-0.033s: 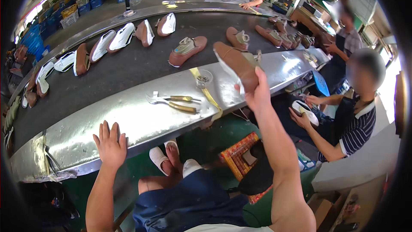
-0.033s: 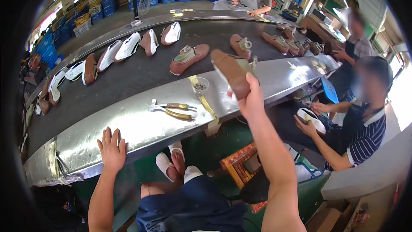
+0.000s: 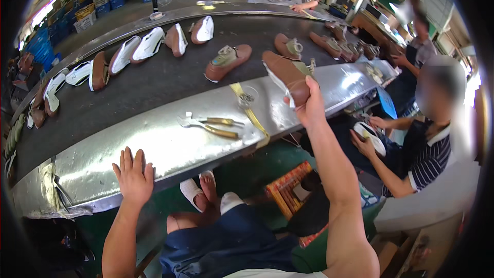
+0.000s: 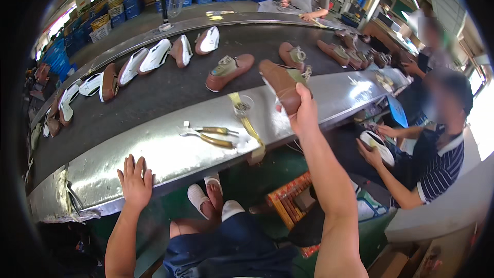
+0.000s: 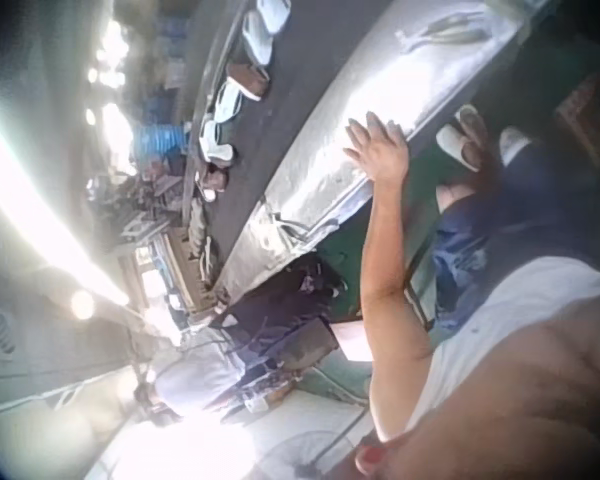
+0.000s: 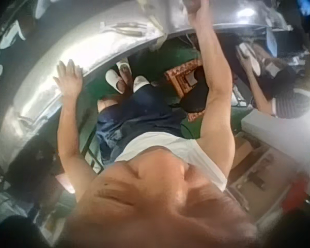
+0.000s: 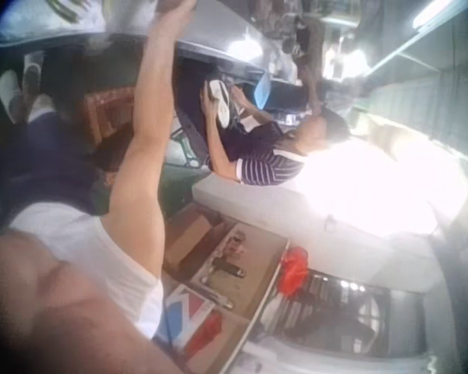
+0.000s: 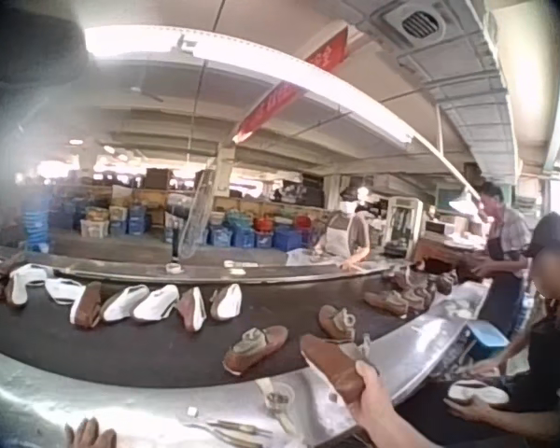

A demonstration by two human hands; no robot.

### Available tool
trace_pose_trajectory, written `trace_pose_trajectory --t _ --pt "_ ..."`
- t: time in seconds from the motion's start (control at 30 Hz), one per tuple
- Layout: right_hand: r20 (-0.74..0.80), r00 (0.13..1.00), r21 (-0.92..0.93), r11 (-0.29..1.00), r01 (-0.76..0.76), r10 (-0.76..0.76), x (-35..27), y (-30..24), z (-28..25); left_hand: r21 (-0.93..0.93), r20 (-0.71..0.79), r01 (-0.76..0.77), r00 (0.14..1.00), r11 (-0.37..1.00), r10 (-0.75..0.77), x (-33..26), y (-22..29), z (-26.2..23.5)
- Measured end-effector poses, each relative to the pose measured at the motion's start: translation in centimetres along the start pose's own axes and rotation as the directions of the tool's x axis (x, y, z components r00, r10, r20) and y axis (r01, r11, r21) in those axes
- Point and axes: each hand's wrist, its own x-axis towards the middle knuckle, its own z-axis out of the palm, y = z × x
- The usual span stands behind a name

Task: Trimming excess material and adjusting shoe uppers on an assembly line conveyor belt.

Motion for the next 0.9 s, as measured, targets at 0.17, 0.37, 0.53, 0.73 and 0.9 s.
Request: trace_pose_trajectory --t 0.17,0.37,0.53,0.73,0.9 --pt "-0.118 0.993 -0.153 0.988 -0.004 -0.014 12.5 3.8 0.9 0.024 -0.006 0.007 1.0 1.0 -0.007 0.2 -0.5 0.0" --pt "0.099 0.953 -0.991 0.054 0.119 -0.288 22.7 10.7 -1.5 0.011 0.058 0.008 0.998 1.0 -0.009 1.1 0.1 -0.6" --pt "-0.009 0.975 -0.999 -0.034 -0.016 -0.22 21.4 13.3 0.0 0.014 0.03 0.021 0.999 1.0 -0.022 0.7 -0.7 -1.4" --pt "0.063 0.945 -0.993 -0.113 0.028 -0.32 16.5 13.8 -1.4 -0.034 -0.009 0.032 0.999 0.999 -0.033 0.5 -0.9 -0.1" --pt "0.091 0.956 -0.993 -0.101 0.065 -0.277 10.4 12.7 -3.0 -0.081 -0.082 0.06 0.994 0.995 -0.067 -0.3 -0.8 -0.2"
